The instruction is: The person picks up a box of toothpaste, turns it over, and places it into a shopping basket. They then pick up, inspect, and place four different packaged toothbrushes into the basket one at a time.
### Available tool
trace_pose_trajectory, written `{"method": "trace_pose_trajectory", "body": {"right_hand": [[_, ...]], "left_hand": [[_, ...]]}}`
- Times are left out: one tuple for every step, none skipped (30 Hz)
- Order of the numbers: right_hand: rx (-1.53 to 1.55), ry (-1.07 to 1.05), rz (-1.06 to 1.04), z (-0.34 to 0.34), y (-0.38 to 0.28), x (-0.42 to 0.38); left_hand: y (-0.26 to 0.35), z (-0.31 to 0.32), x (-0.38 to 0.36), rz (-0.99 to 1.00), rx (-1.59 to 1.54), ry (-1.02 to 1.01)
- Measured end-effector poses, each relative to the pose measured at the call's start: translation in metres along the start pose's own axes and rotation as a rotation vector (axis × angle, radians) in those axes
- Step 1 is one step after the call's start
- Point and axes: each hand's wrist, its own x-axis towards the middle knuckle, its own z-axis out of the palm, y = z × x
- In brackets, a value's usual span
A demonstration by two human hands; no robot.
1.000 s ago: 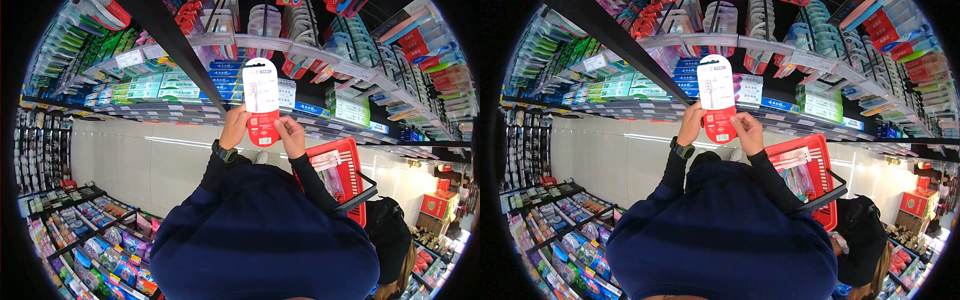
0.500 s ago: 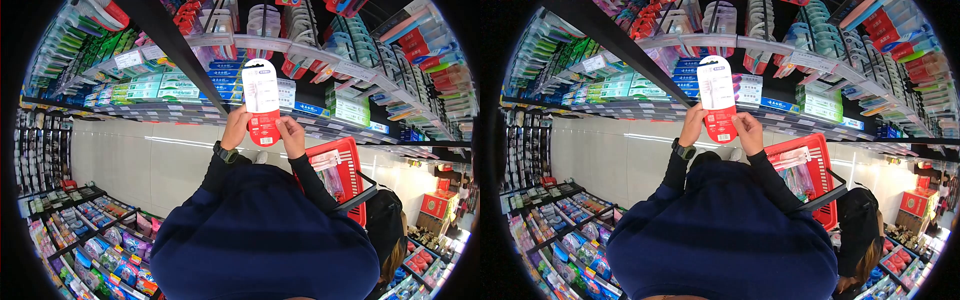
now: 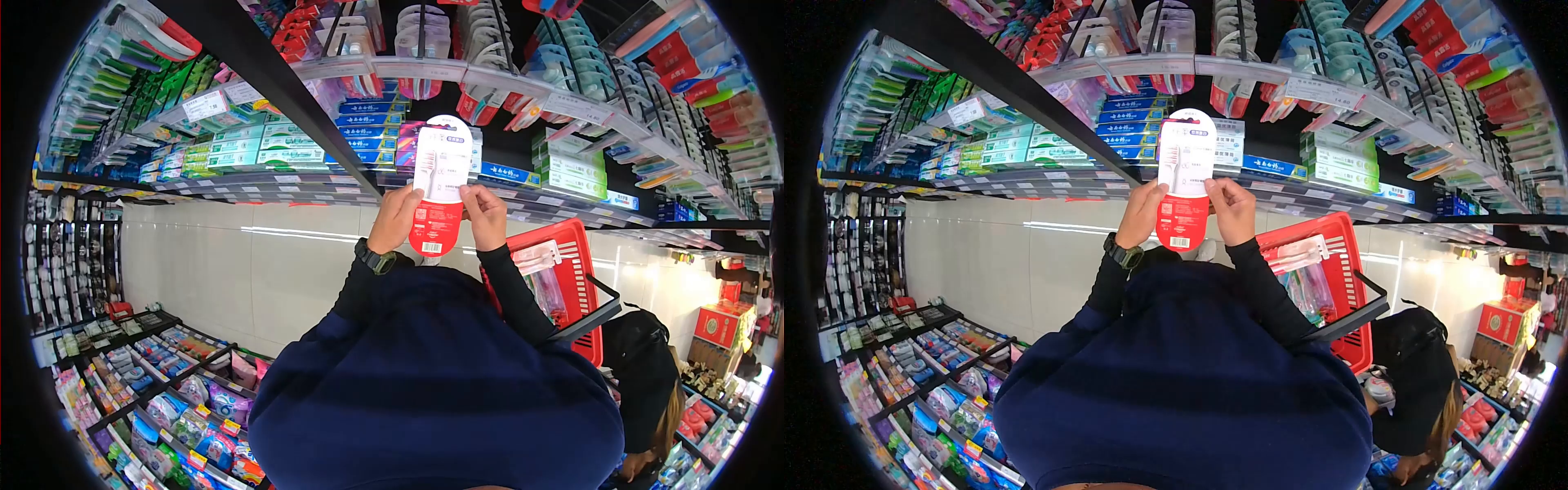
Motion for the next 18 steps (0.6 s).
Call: {"method": "trace_pose_trajectory", "body": {"right_hand": [[-0.006, 0.015, 0.024, 0.001, -0.001, 0.0], [-0.004, 0.017, 0.024, 0.001, -0.002, 0.0], [0.012, 0.006, 0.033, 0.002, -0.003, -0.001], [0.028, -0.005, 0.042, 0.002, -0.003, -0.001], [0.027, -0.003, 0.042, 0.003, -0.002, -0.001], [0.002, 0.005, 0.035, 0.003, -0.001, 0.0], [-0.024, 0.013, 0.028, 0.004, 0.0, 0.0], [-0.024, 0.013, 0.028, 0.004, 0.001, 0.001], [0.032, 0.005, 0.019, 0.005, 0.002, 0.001], [0.087, -0.003, 0.011, 0.006, 0.003, 0.001], [0.087, -0.003, 0.011, 0.009, 0.005, 0.001], [0.018, -0.041, -0.043, 0.013, 0.006, 0.0], [-0.053, -0.08, -0.098, 0.016, 0.007, 0.0], [-0.074, -0.175, -0.135, 0.019, 0.0, -0.003], [-0.077, -0.179, -0.136, 0.023, -0.004, -0.004], [-0.149, -0.142, -0.151, 0.026, -0.007, -0.005], [-0.22, -0.104, -0.166, 0.027, -0.008, -0.005], [-0.277, -0.061, -0.22, 0.027, -0.009, -0.004]], "left_hand": [[0.001, 0.0, 0.0, -0.002, 0.015, 0.01], [0.0, -0.001, 0.0, -0.002, 0.017, 0.008], [-0.002, -0.001, 0.001, -0.018, 0.03, 0.03], [-0.003, -0.001, 0.001, -0.032, 0.042, 0.052], [-0.003, -0.002, 0.002, -0.033, 0.042, 0.051], [-0.003, -0.003, 0.003, 0.003, 0.054, 0.04], [-0.003, -0.004, 0.004, 0.039, 0.066, 0.029], [-0.004, -0.001, 0.004, 0.039, 0.065, 0.028], [-0.006, 0.006, 0.006, 0.037, -0.011, 0.089], [-0.008, 0.013, 0.007, 0.036, -0.086, 0.15], [-0.009, 0.021, 0.007, 0.035, -0.086, 0.15], [-0.009, 0.029, 0.006, 0.091, -0.067, 0.178], [-0.009, 0.034, 0.003, 0.148, -0.048, 0.207], [-0.001, 0.034, 0.001, 0.099, -0.19, 0.056], [-0.004, 0.034, 0.001, 0.101, -0.192, 0.06], [-0.01, 0.033, 0.001, -0.072, -0.522, -0.009], [-0.009, 0.031, 0.001, -0.25, -0.85, -0.08], [0.0, 0.029, 0.0, -0.336, -0.985, -0.042]]}}
